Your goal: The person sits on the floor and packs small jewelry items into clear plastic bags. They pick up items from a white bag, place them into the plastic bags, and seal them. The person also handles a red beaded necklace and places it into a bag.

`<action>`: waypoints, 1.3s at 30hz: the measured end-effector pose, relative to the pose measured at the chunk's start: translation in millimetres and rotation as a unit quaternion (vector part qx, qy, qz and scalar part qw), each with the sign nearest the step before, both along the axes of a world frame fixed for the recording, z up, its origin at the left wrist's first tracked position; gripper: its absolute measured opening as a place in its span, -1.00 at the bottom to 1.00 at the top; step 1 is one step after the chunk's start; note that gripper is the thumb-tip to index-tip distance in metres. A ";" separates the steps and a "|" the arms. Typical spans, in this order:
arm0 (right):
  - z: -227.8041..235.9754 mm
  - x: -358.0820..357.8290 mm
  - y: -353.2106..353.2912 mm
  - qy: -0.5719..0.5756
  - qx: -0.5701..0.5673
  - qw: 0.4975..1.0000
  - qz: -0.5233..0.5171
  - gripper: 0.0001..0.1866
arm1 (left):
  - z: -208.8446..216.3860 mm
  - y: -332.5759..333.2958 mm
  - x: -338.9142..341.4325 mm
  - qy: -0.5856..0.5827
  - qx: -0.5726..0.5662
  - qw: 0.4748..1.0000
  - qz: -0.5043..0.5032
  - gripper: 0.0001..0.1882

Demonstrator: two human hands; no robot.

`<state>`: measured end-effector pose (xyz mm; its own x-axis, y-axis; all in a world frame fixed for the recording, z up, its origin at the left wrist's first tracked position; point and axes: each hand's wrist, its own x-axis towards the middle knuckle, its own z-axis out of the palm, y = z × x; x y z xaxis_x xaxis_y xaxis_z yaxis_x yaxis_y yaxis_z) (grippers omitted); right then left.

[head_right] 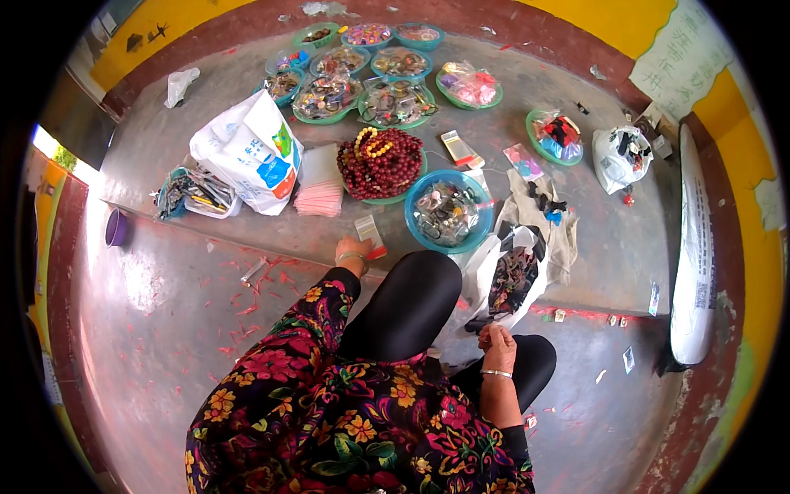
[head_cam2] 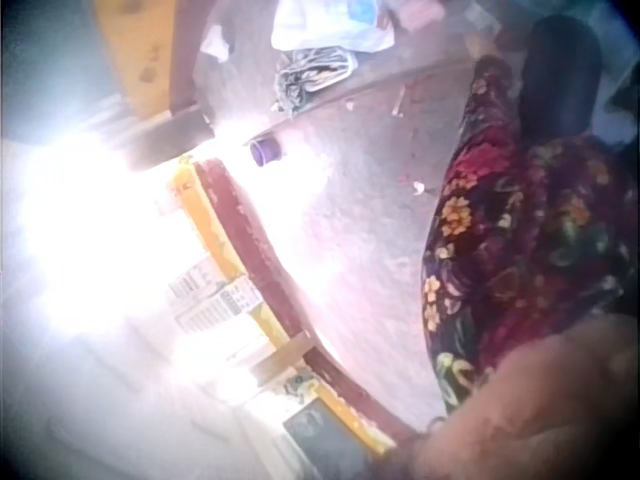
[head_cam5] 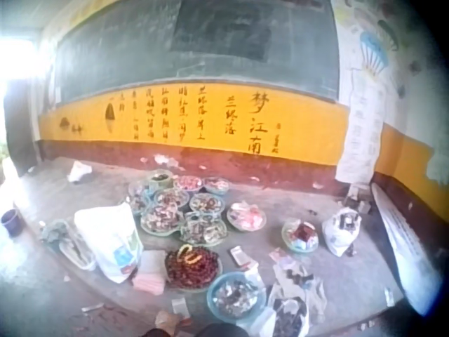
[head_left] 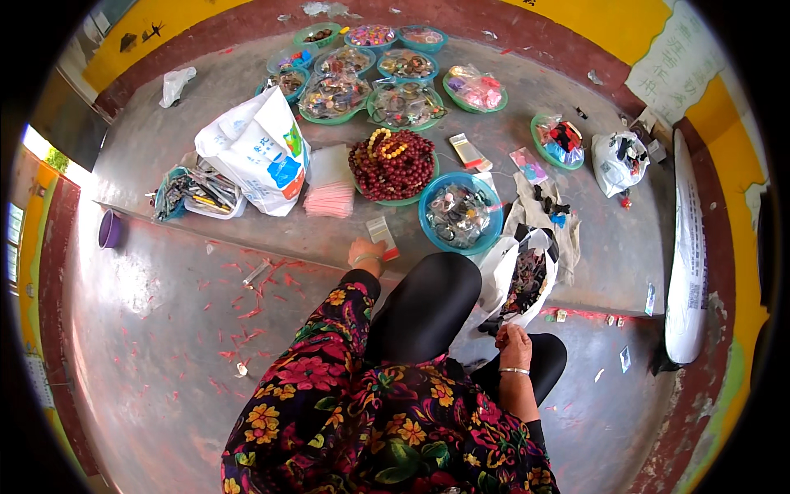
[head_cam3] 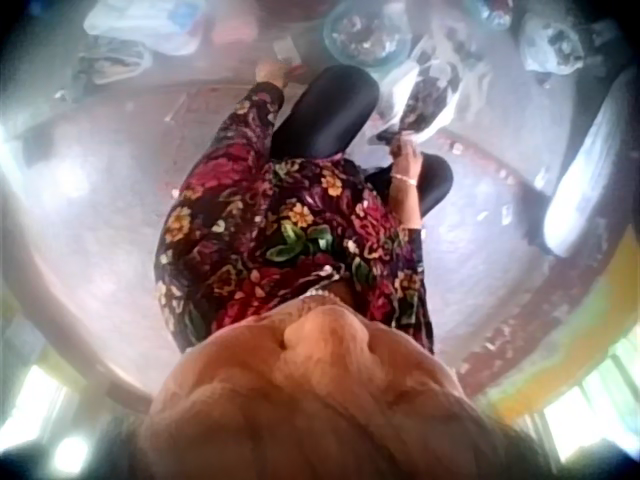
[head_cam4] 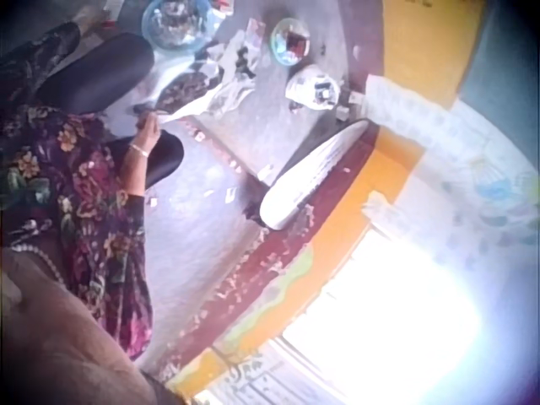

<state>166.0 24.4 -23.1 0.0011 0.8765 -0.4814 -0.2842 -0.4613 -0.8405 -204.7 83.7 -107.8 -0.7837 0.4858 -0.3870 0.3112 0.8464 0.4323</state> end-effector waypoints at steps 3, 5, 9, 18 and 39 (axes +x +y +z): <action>-2.0 0.2 0.0 -0.018 -0.021 1.000 0.016 -0.80 | 16.2 8.8 14.7 0.039 -0.019 0.999 0.010 -0.58; -4.1 0.0 -0.4 -0.016 -0.024 0.999 0.020 -0.80 | 9.6 14.7 16.6 0.053 -0.039 0.997 0.029 -0.64; -4.1 0.0 -0.3 -0.022 -0.028 0.999 0.032 -0.79 | -6.8 23.8 18.4 0.047 -0.056 0.995 0.064 -0.77; -1.7 0.5 -2.5 -0.035 -0.032 0.998 0.045 -0.79 | -5.5 14.3 7.8 -0.191 0.127 0.972 0.043 -0.79; 21.1 5.2 -11.9 0.059 0.068 0.995 -0.044 -0.70 | 138.2 -78.6 203.4 -0.579 0.247 0.701 -0.335 -0.80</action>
<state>171.2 12.5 -2.0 0.0316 0.9326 -0.3595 -0.4199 -0.3140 -0.8515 -1.3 5.1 30.4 0.3852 0.8938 -0.2299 -0.2352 0.3359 0.9121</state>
